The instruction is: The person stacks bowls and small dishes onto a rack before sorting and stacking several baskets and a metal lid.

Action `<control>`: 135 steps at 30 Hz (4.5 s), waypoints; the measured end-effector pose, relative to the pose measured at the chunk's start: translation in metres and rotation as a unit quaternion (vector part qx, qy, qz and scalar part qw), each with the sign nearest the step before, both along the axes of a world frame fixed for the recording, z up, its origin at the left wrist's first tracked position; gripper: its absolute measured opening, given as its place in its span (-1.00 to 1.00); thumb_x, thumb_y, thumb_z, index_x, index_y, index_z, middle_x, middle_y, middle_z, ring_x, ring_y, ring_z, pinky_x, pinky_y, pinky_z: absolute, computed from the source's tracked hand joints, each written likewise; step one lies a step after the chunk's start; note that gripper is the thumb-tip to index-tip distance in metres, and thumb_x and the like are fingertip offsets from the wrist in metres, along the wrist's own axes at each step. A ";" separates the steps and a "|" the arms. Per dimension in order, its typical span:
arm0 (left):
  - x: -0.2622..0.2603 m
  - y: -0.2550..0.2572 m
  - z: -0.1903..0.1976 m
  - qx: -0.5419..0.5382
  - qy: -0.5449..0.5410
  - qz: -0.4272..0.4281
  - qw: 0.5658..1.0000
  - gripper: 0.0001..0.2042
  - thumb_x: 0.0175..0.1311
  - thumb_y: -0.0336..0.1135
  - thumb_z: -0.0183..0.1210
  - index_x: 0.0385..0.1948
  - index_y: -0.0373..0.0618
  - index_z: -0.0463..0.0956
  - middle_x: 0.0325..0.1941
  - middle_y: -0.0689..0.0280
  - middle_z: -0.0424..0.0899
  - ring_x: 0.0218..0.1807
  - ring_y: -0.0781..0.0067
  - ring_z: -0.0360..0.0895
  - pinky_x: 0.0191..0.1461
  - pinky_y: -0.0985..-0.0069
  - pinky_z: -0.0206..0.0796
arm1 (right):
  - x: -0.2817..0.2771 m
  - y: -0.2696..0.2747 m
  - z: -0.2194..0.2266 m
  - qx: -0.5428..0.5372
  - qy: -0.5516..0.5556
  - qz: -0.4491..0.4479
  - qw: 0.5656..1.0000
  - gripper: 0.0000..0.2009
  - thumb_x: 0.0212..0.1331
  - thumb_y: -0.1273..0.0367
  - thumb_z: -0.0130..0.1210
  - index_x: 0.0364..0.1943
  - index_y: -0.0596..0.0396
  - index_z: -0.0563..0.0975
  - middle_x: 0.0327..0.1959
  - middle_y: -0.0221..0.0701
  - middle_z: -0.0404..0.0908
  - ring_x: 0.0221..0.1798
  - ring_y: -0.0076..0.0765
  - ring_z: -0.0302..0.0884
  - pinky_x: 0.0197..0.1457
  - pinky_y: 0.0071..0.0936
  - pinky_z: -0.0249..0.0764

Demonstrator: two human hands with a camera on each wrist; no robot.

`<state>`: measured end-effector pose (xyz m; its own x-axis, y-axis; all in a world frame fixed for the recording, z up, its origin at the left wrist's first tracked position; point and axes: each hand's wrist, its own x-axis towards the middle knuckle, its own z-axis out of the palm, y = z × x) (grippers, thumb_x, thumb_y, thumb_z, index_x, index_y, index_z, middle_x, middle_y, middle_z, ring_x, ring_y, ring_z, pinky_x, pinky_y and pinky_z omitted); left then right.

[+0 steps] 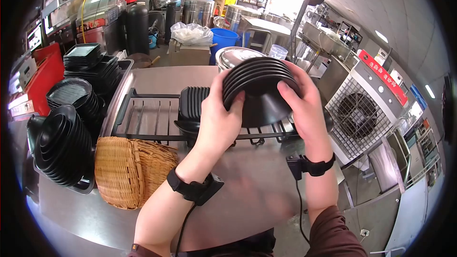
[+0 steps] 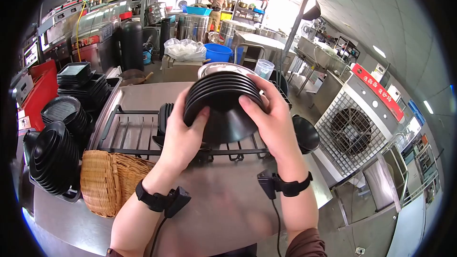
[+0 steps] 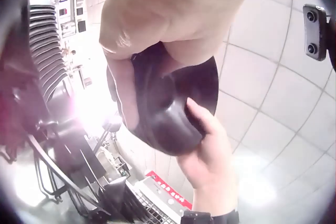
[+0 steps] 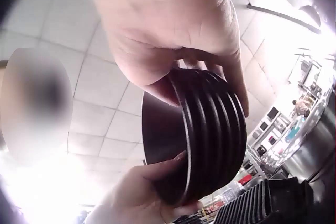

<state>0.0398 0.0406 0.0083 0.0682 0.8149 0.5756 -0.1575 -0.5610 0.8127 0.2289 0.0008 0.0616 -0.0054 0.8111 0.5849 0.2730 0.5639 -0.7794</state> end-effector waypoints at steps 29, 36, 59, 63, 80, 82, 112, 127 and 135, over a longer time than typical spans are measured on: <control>0.025 -0.015 -0.023 0.325 0.342 0.189 0.861 -0.21 0.05 -0.74 0.16 0.37 0.33 0.50 0.65 -0.12 0.03 0.55 -0.49 0.16 0.47 -0.10 0.39 | 0.040 0.049 -0.041 -0.256 0.405 0.170 0.861 -0.59 0.56 0.13 -0.08 0.19 0.10 0.60 0.09 -0.27 0.76 0.06 -0.23 0.76 0.18 -0.21 0.70; 0.040 -0.023 -0.042 0.170 0.229 -0.020 0.958 -0.04 -0.05 -0.71 0.35 0.53 0.12 0.24 0.66 -0.25 -0.23 0.67 -0.39 -0.12 0.63 -0.25 0.04 | 0.054 0.048 -0.038 -0.252 0.385 0.066 0.885 -0.66 0.35 0.12 0.28 -0.01 0.08 0.70 -0.13 -0.38 0.81 -0.14 -0.41 0.77 0.04 -0.38 0.69; 0.136 0.008 -0.073 0.069 0.172 0.125 0.975 0.23 -0.17 -0.57 0.59 0.57 -0.20 -0.18 0.51 -0.28 -0.01 0.47 -0.38 0.24 0.56 0.06 0.23 | 0.077 0.070 -0.048 -0.226 0.134 -0.178 0.948 -0.55 0.46 0.09 0.17 0.11 0.22 0.66 -0.03 -0.32 0.76 0.00 -0.49 0.66 0.12 -0.48 0.52; 0.143 0.012 -0.088 0.007 0.155 0.098 0.983 0.26 -0.18 -0.43 0.68 0.54 -0.23 -0.17 0.47 -0.20 0.11 0.48 -0.27 0.20 0.54 0.07 0.22 | 0.073 0.072 -0.052 -0.249 -0.001 -0.266 0.931 -0.47 0.43 -0.03 0.15 0.11 0.20 0.67 0.02 -0.18 0.77 0.09 -0.32 0.69 0.20 -0.39 0.51; 0.138 0.027 -0.085 -0.127 0.240 0.042 0.962 0.36 -0.19 -0.46 0.63 0.54 -0.18 -0.43 0.46 -0.43 -0.14 0.34 -0.48 0.35 0.49 0.06 0.35 | 0.086 0.103 -0.094 -0.290 -0.042 -0.287 0.912 -0.36 0.54 -0.08 -0.10 0.29 0.25 0.56 0.23 -0.06 0.68 0.30 -0.14 0.60 0.37 -0.34 0.38; 0.137 0.027 -0.080 -0.160 0.241 0.024 0.957 0.34 -0.17 -0.47 0.61 0.54 -0.17 -0.42 0.46 -0.44 -0.15 0.36 -0.49 0.33 0.50 0.07 0.34 | 0.081 0.099 -0.088 -0.291 -0.061 -0.292 0.909 -0.36 0.55 -0.07 -0.11 0.28 0.26 0.56 0.24 -0.05 0.67 0.30 -0.14 0.60 0.37 -0.34 0.39; 0.120 0.026 -0.048 -0.334 0.135 -0.090 0.928 0.03 0.09 -0.39 0.30 0.61 -0.22 -0.20 0.55 -0.32 -0.07 0.49 -0.22 0.26 0.52 0.25 0.25 | 0.089 0.100 -0.093 -0.216 -0.200 -0.330 0.897 -0.34 0.58 -0.04 -0.27 -0.11 0.28 0.71 -0.06 0.19 0.69 0.20 0.37 0.58 0.32 0.02 0.44; 0.105 0.017 -0.018 -0.243 0.185 -0.084 0.948 -0.34 0.32 -0.49 0.08 0.51 -0.38 0.18 0.53 -0.07 0.32 0.60 0.12 0.21 0.62 0.31 0.04 | 0.076 0.087 -0.086 -0.122 -0.333 -0.288 0.890 -0.73 0.30 0.40 0.03 -0.11 0.25 0.70 -0.14 0.13 0.72 0.04 0.20 0.70 0.22 0.00 0.58; 0.094 0.027 -0.027 -0.061 0.286 -0.020 0.956 -0.69 0.39 -0.51 0.05 0.15 -0.27 0.51 0.35 -0.11 0.46 0.41 -0.07 0.44 0.45 0.26 0.30 | 0.080 0.101 -0.111 -0.004 -0.351 -0.248 0.903 -0.75 0.33 0.48 -0.04 0.01 0.25 0.57 -0.13 0.13 0.72 0.02 0.28 0.68 0.14 0.05 0.59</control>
